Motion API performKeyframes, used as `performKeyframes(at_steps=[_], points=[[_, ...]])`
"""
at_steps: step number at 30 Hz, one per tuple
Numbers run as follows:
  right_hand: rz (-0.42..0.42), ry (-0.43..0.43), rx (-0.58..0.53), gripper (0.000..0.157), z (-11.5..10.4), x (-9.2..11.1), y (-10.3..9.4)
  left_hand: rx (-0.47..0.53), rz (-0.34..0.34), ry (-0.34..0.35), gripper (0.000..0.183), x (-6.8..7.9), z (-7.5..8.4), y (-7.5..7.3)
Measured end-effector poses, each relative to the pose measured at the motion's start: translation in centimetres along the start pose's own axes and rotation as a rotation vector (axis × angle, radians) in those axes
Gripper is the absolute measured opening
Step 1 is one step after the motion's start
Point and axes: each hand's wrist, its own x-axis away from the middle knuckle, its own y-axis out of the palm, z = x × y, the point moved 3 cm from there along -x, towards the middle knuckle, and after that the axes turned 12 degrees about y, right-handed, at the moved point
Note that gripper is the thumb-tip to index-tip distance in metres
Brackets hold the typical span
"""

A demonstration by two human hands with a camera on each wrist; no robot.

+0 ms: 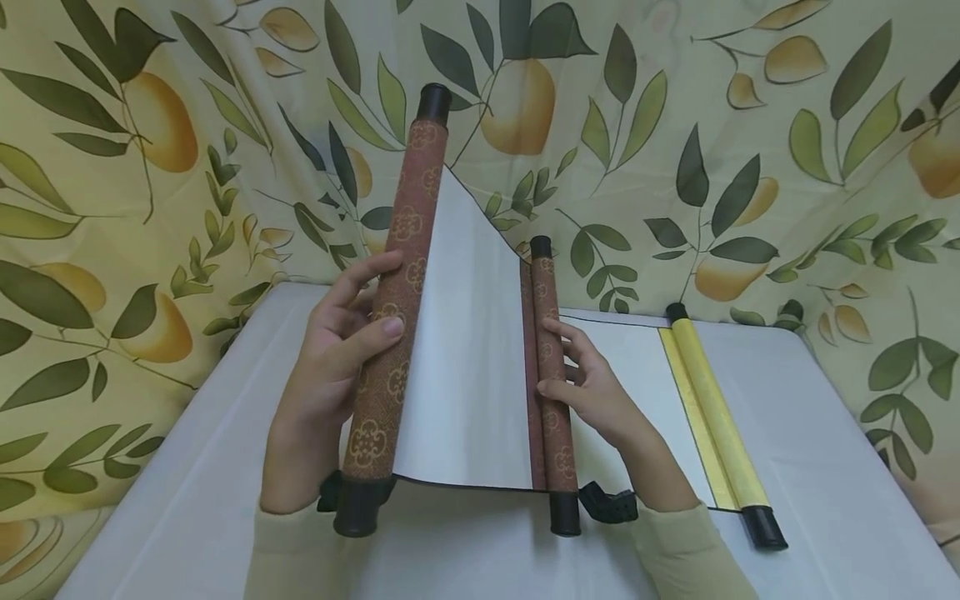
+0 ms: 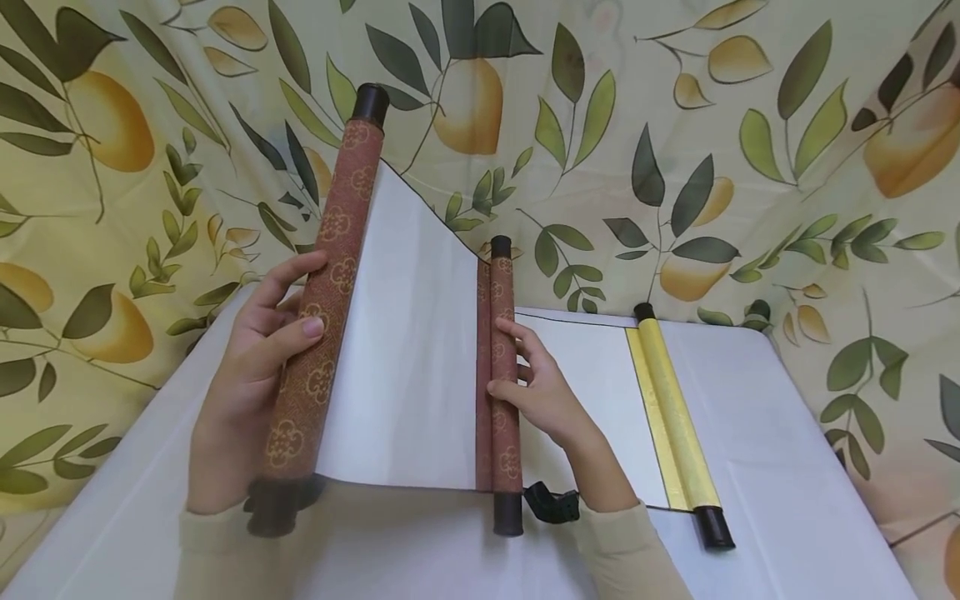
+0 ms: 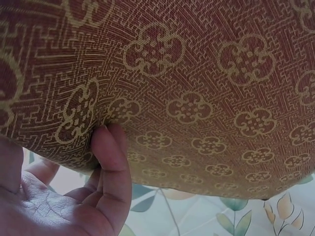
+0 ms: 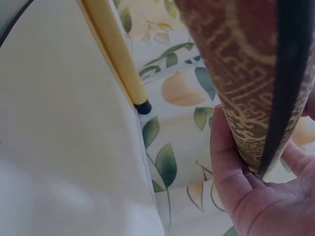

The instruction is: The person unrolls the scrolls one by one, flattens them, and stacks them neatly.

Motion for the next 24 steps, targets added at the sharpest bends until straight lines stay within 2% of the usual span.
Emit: performKeyframes(at_steps=[10, 14, 17, 24], points=[[-0.001, 0.017, 0.013, 0.078, -0.2, -0.1, -0.1, -0.020, -0.017, 0.024, 0.059, 0.0, 0.4, 0.4], [0.009, 0.031, 0.007, 0.078, -0.2, 0.2, -0.5, -0.028, -0.009, 0.037, 0.059, 0.0, 0.7, 0.7], [0.007, 0.049, 0.000, 0.079, 0.2, 0.7, -1.0, -0.014, -0.007, 0.022, 0.059, 0.0, 0.8, 0.9], [0.037, 0.059, 0.031, 0.080, 0.9, 2.0, -2.7, -0.018, -0.061, 0.003, 0.057, 0.1, 0.1, 1.3]])
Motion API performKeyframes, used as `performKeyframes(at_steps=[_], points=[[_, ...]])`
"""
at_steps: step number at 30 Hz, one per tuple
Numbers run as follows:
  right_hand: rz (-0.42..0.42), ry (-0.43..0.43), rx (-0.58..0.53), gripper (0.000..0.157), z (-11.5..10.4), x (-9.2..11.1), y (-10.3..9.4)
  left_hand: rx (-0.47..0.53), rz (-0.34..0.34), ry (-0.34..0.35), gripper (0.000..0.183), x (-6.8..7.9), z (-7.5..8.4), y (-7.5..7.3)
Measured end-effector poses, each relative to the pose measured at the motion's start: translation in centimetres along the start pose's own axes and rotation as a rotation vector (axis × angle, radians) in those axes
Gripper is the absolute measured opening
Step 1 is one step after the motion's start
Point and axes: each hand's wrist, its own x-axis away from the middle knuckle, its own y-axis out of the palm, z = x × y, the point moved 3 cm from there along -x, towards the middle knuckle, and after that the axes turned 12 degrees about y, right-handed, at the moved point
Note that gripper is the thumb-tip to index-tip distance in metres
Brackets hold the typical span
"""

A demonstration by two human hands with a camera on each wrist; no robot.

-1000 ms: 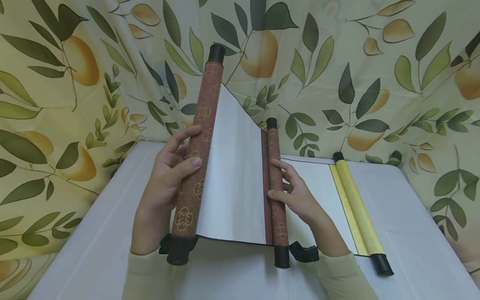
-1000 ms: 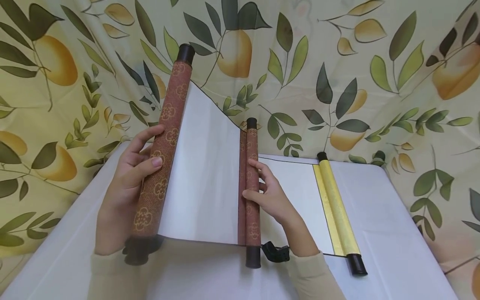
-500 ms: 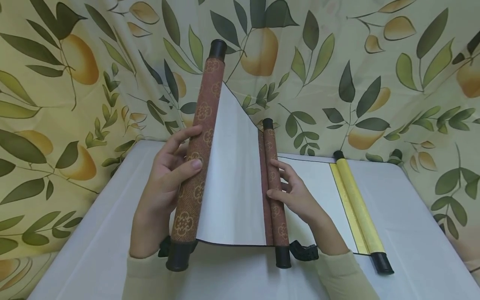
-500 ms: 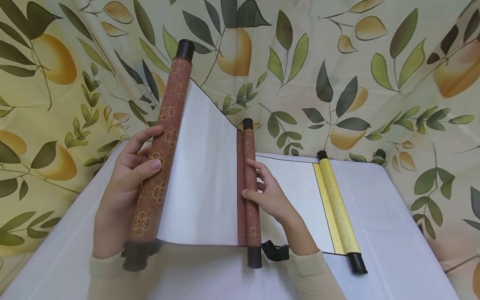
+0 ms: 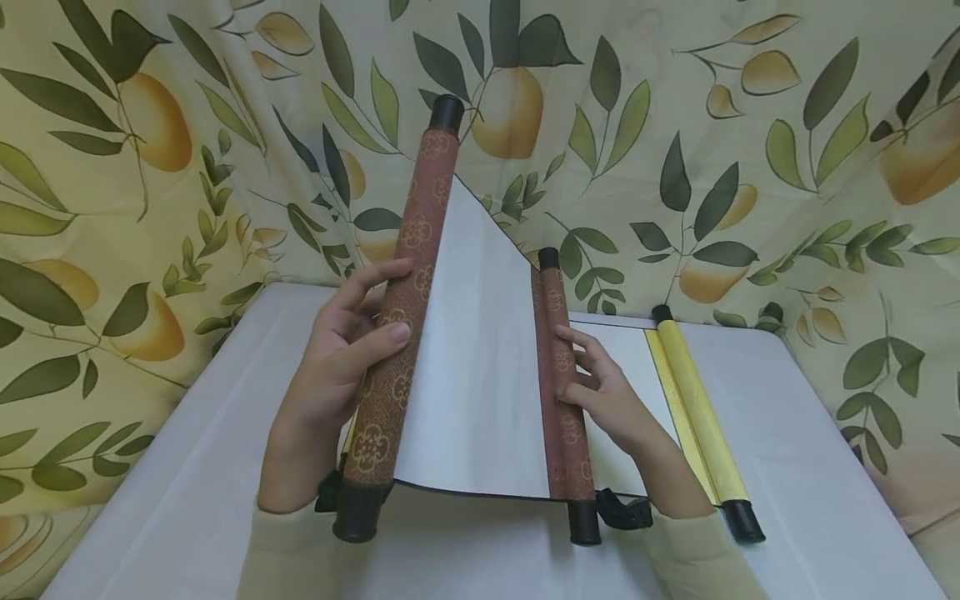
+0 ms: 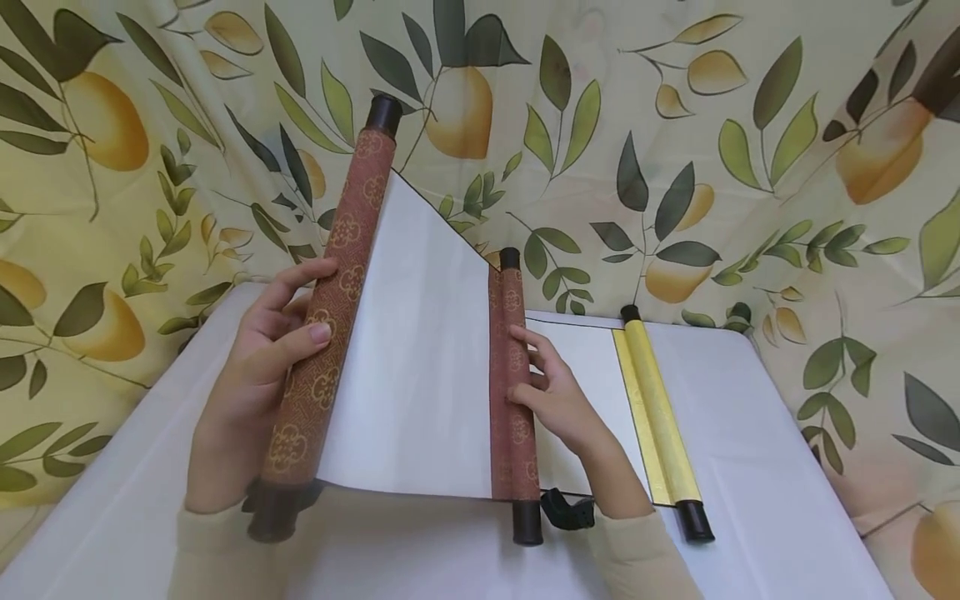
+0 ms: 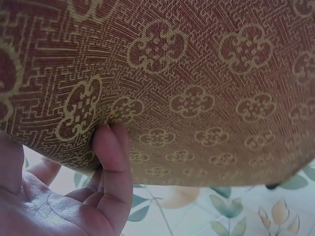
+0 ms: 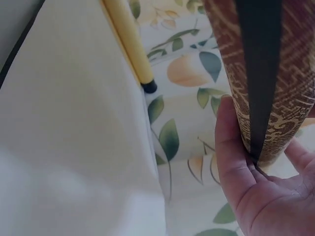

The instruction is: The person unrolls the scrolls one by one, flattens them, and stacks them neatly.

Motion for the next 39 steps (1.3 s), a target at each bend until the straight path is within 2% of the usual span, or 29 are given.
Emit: performKeyframes(at_steps=[4, 9, 12, 20, 23, 27, 31, 37, 39], points=[[0.037, 0.020, 0.031, 0.079, 0.2, 0.8, -1.7, -0.063, -0.020, -0.054, 0.054, 0.1, -1.1, -0.1], [0.103, 0.047, 0.072, 0.077, 0.1, 2.1, -4.0, -0.193, -0.022, -0.194, 0.045, 0.3, -3.1, -0.9], [0.115, 0.061, 0.104, 0.076, -0.2, 2.4, -4.8, -0.262, -0.026, -0.269, 0.040, 0.5, -4.3, -1.9], [0.124, 0.065, 0.197, 0.073, -1.3, 3.0, -6.2, -0.395, -0.125, -0.413, 0.033, 1.4, -6.9, -3.5], [0.118, 0.055, 0.225, 0.074, -1.6, 3.2, -6.4, -0.425, -0.178, -0.439, 0.033, 2.2, -7.7, -3.7], [0.120, 0.046, 0.260, 0.074, -1.8, 3.3, -6.6, -0.466, -0.234, -0.428, 0.032, 3.2, -8.7, -4.0], [0.122, 0.051, 0.278, 0.074, -1.8, 3.4, -6.6, -0.492, -0.246, -0.429, 0.027, 3.7, -9.4, -4.1], [0.125, 0.049, 0.315, 0.074, -1.8, 3.5, -6.4, -0.516, -0.252, -0.514, 0.028, 4.3, -10.1, -4.5], [0.119, 0.052, 0.316, 0.074, -1.8, 3.5, -6.3, -0.549, -0.268, -0.523, 0.028, 4.4, -10.1, -4.7]])
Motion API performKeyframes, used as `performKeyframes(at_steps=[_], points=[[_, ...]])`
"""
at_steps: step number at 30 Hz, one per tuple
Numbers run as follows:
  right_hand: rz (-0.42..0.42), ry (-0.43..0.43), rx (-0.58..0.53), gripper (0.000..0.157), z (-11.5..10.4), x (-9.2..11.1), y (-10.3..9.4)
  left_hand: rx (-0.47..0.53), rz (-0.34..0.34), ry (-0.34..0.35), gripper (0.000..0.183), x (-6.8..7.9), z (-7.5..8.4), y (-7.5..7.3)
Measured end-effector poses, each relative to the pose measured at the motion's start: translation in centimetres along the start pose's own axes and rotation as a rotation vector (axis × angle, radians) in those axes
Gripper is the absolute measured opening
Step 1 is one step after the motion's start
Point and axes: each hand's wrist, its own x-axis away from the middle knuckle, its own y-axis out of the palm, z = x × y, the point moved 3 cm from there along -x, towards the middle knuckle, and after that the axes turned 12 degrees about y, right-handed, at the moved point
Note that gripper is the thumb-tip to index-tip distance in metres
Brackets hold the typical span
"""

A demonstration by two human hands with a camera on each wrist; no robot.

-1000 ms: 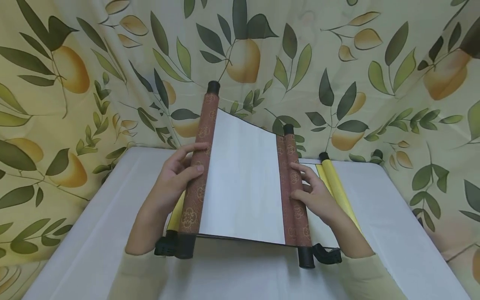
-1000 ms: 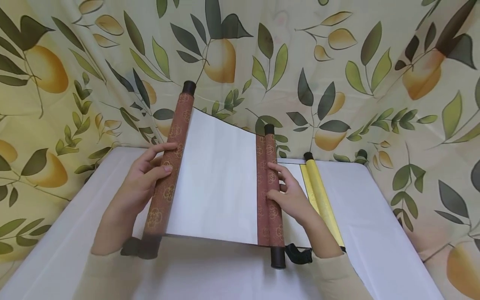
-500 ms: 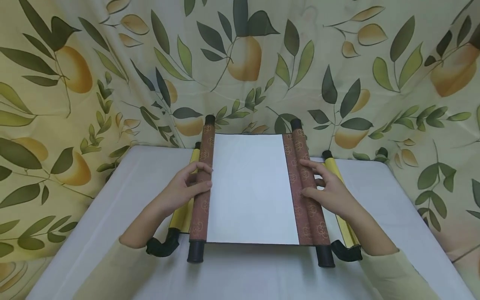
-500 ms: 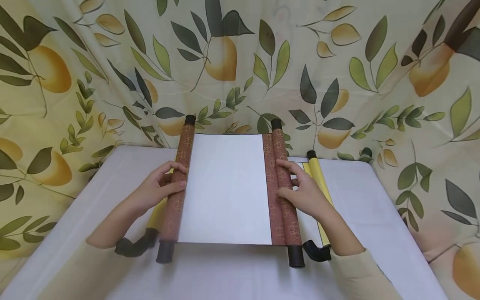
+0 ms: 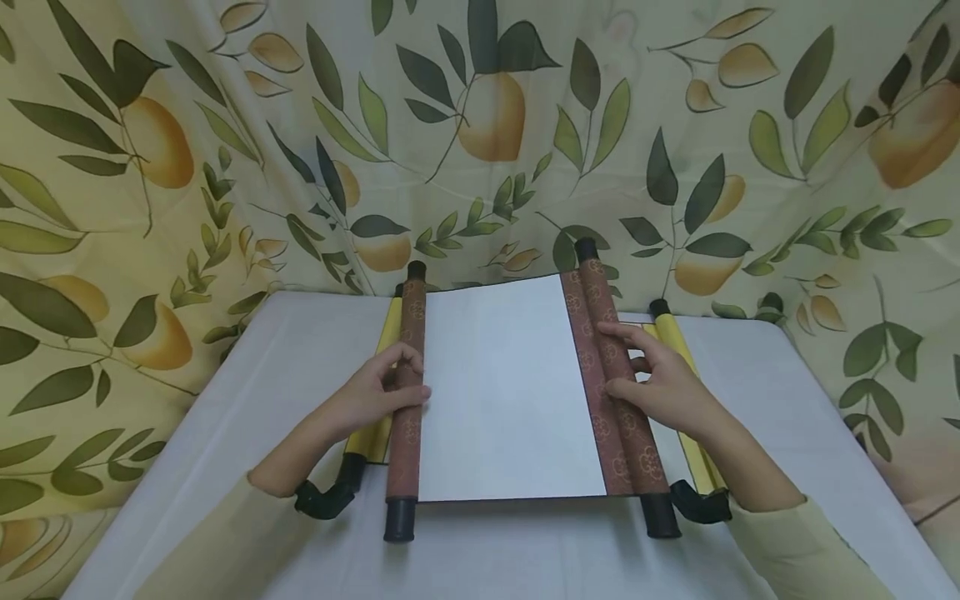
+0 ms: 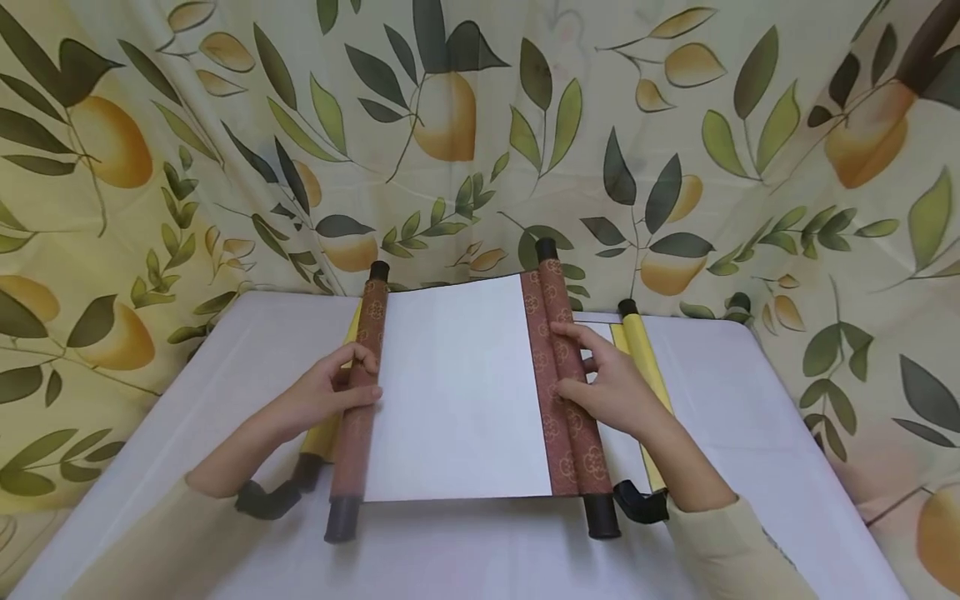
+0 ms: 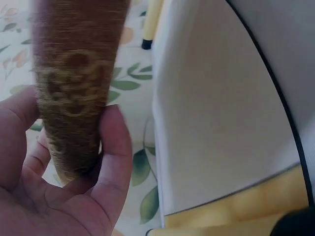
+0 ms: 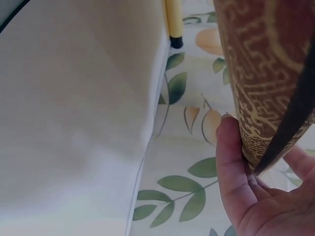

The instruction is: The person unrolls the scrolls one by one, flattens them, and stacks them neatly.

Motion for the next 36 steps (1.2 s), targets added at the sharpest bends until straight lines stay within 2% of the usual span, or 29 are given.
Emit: performKeyframes(at_steps=[7, 15, 24, 31, 36], points=[[-0.004, 0.004, 0.028, 0.074, 0.0, 0.2, 0.2, -0.058, -0.020, 0.012, 0.017, 0.3, -0.3, -0.2], [-0.003, 0.011, 0.051, 0.074, 0.3, 0.4, 0.2, -0.042, -0.038, -0.051, 0.016, 0.8, -0.9, -0.5], [-0.007, 0.028, 0.055, 0.074, 0.3, 0.4, 0.3, -0.099, -0.041, 0.014, 0.019, 0.9, -0.7, -1.1], [-0.017, 0.046, 0.047, 0.075, 0.4, 0.4, 0.2, -0.089, -0.059, -0.042, 0.012, 1.2, -1.1, -1.5], [-0.012, 0.050, 0.055, 0.075, 0.7, 0.6, -0.2, -0.100, -0.076, -0.031, 0.010, 1.1, -1.3, -1.8]])
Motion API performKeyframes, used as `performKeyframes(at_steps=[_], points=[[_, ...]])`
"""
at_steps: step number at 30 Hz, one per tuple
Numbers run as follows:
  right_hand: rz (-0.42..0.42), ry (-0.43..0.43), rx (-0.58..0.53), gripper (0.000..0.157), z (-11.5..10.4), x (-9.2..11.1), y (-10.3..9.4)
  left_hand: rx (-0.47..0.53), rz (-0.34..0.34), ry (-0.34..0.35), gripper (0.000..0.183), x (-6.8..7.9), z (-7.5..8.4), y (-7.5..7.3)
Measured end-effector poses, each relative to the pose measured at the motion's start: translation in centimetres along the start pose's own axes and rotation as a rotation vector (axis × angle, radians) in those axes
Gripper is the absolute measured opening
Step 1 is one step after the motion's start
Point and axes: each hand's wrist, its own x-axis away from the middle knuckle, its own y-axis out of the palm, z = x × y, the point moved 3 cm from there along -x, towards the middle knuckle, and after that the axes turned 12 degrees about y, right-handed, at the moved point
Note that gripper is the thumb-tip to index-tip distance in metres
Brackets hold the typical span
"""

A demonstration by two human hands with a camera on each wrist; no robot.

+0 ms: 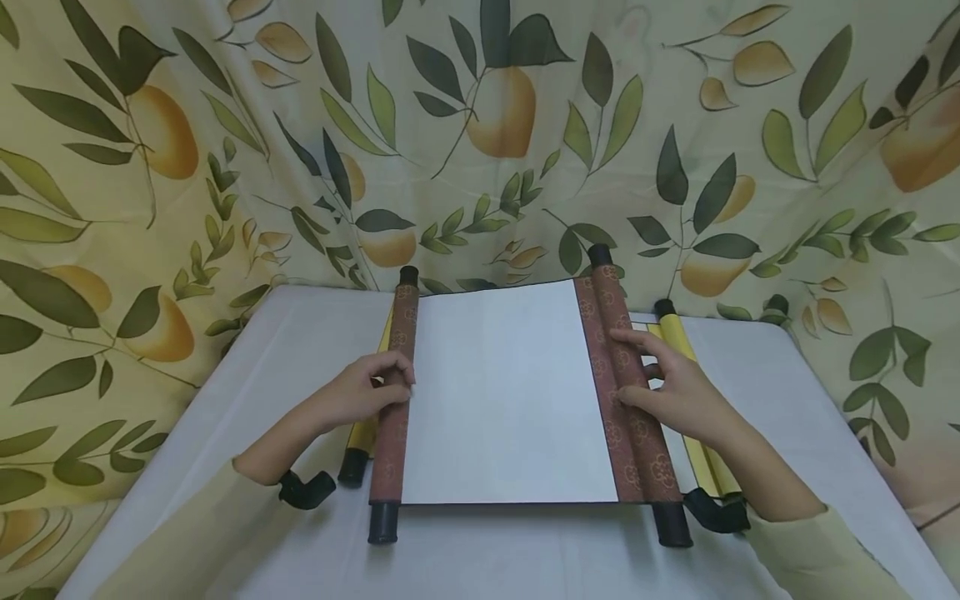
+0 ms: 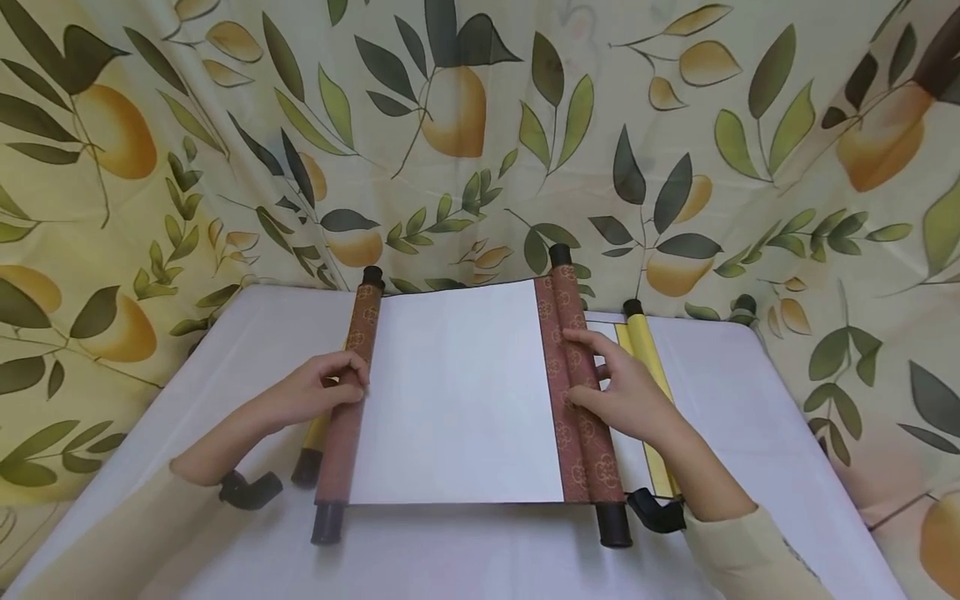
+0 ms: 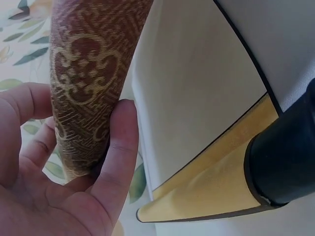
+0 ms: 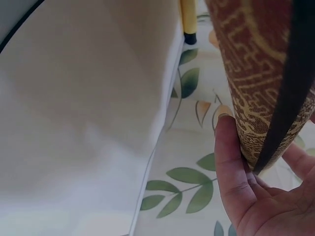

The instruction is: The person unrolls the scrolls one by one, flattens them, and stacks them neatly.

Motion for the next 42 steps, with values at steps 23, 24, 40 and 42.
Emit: performKeyframes(at_steps=[23, 24, 40, 42], points=[[0.014, 0.009, 0.017, 0.076, 0.0, 0.2, -0.2, -0.043, -0.007, -0.008, 0.016, 0.6, -0.2, -1.4], [0.014, 0.010, 0.017, 0.077, -0.1, 0.2, -0.2, -0.046, -0.007, 0.001, 0.017, 0.7, -0.2, -1.5], [0.017, 0.017, 0.010, 0.077, 0.1, 0.3, -0.1, -0.112, -0.003, 0.008, 0.010, 1.3, 0.1, -2.7], [0.014, 0.022, 0.006, 0.077, 0.1, 0.4, -0.1, -0.121, 0.002, 0.010, 0.012, 1.4, 0.1, -2.8]])
